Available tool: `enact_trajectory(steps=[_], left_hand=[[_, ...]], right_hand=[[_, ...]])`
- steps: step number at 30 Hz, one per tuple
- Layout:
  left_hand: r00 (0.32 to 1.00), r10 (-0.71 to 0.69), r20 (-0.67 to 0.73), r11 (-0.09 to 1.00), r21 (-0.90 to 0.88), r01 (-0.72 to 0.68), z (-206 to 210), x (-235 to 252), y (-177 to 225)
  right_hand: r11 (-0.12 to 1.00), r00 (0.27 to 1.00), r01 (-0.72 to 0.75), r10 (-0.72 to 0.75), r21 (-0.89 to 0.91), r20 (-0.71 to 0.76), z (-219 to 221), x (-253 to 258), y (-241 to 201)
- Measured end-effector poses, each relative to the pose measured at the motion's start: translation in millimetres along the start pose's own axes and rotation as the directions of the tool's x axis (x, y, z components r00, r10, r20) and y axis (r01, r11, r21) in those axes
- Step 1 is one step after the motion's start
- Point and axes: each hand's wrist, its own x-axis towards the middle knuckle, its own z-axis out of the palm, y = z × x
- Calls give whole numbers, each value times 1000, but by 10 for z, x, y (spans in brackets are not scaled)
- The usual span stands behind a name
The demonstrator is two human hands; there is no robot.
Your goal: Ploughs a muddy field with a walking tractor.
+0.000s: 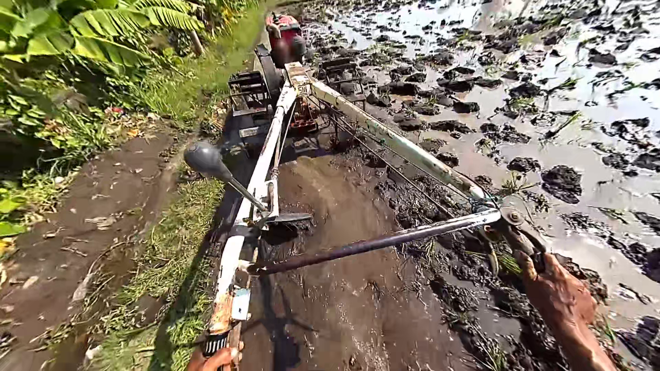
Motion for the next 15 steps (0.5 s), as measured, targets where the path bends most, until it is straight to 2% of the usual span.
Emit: enact_trajectory(steps=[4,7,12,15], left_hand=[[998,-58,-18,998,38,59,-82,714,445],[997,-69,-17,998,-15,69,-76,1246,691],[998,-70,-1,997,-35,70,-112,2058,1176],[998,-45,-32,998,-34,44,-44,2482,1579]], right_hand=[[1000,1000,8,-8,22,-14,311,496,-490],[998,998,57,-57,22,-9,536,921,-792],[991,991,134,-134,16,24,859,1533,-1349],[992,992,124,-124,12,13,997,1876,-1836]])
